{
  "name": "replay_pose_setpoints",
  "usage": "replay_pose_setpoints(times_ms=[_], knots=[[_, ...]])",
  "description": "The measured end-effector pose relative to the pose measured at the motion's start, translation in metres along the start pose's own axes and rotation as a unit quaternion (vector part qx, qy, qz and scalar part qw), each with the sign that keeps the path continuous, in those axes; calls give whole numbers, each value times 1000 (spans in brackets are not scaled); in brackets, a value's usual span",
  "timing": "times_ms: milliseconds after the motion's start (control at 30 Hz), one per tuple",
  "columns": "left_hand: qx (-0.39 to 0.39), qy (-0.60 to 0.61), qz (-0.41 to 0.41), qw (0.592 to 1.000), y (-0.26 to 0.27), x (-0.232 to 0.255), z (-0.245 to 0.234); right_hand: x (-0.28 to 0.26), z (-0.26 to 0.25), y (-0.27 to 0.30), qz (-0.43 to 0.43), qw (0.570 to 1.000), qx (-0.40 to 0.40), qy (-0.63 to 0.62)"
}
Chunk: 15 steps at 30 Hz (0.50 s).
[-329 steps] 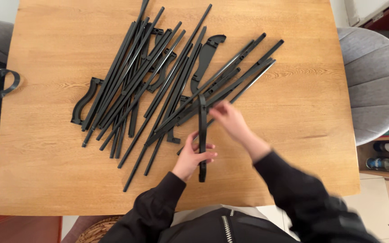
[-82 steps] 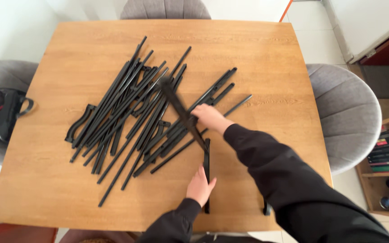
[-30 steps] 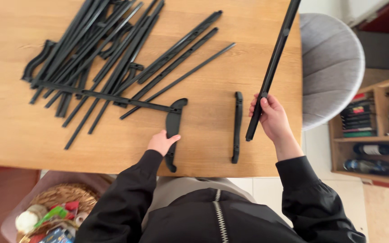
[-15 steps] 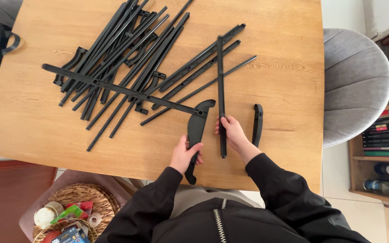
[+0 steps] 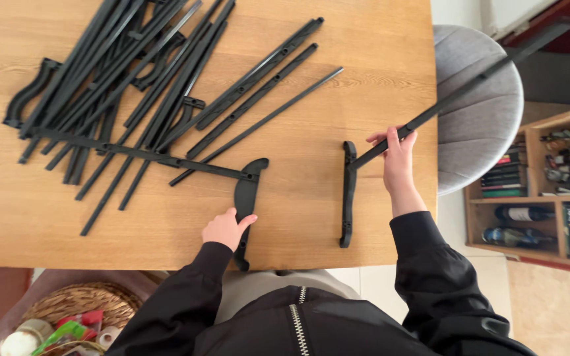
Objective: The person assembles a black metal frame on a wooden table. They pick up rods and curved connectors, insert the rods into the connectors, and build a multi-legged structure. The person handles the parts one at a time and arranges them into a standing frame.
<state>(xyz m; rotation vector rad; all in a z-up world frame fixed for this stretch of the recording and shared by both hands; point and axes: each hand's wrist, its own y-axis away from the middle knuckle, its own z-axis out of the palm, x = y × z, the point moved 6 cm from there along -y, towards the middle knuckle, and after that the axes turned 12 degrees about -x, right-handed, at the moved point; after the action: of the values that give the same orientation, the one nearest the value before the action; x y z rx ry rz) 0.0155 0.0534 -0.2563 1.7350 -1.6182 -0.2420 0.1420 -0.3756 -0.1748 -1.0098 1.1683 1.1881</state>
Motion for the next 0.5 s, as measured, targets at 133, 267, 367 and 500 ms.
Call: replay_pose_setpoints(times_ms=[133, 267, 367, 500], knots=[[-54, -155, -65, 984, 4, 17, -15, -19, -6, 12, 15, 984, 33, 173], [1, -109, 105, 988, 0, 80, -30, -41, 6, 22, 34, 983, 84, 163], [-19, 50, 278, 959, -21, 154, -15, -51, 19, 24, 24, 985, 85, 150], [-82, 312, 255, 911, -74, 221, 27, -51, 26, 28, 20, 988, 77, 132]])
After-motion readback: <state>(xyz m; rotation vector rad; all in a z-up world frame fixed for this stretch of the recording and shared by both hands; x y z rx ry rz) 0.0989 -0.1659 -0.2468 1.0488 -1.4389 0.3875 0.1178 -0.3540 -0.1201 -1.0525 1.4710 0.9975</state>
